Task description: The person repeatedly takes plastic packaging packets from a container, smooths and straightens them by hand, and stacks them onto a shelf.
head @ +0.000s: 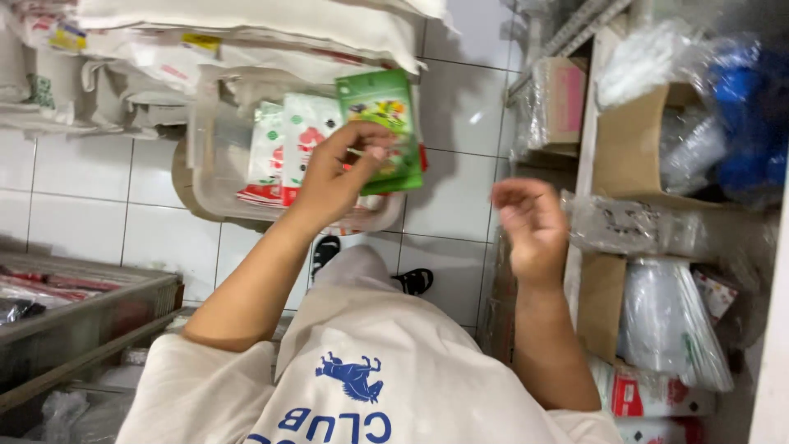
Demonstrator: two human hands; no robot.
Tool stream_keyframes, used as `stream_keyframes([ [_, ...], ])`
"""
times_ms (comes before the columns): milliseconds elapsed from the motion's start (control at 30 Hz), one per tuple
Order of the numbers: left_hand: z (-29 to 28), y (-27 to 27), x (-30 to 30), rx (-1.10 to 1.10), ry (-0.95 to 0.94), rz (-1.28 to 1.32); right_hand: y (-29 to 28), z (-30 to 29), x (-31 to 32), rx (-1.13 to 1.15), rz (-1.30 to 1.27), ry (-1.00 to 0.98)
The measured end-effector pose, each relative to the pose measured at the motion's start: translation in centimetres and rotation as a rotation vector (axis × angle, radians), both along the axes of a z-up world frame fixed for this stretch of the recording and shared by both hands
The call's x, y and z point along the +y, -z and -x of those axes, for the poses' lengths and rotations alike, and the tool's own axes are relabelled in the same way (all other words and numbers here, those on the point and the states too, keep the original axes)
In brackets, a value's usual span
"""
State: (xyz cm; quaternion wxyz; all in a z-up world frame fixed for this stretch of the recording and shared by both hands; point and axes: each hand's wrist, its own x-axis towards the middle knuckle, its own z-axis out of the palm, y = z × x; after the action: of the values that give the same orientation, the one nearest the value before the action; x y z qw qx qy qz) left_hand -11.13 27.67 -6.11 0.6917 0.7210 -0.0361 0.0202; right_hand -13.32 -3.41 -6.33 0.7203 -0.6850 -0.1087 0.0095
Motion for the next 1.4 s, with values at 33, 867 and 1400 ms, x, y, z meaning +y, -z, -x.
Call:
stream_keyframes([
  [33,-0.3,1.0,2.3,0.013,-0.049,-0.015,1.0,0.3,1.3,0.034,0.045,-0.051],
  [867,-17.6,32.3,22.1,0.297,0.617,-1.401,32.1,-2.7,30.7,0.827,0.946,0.0],
  [1400,-7.1,12.4,33.0,0.356,0.283,0.536,13.6,2.5,27.8,0.759,-0.302,-0.263],
])
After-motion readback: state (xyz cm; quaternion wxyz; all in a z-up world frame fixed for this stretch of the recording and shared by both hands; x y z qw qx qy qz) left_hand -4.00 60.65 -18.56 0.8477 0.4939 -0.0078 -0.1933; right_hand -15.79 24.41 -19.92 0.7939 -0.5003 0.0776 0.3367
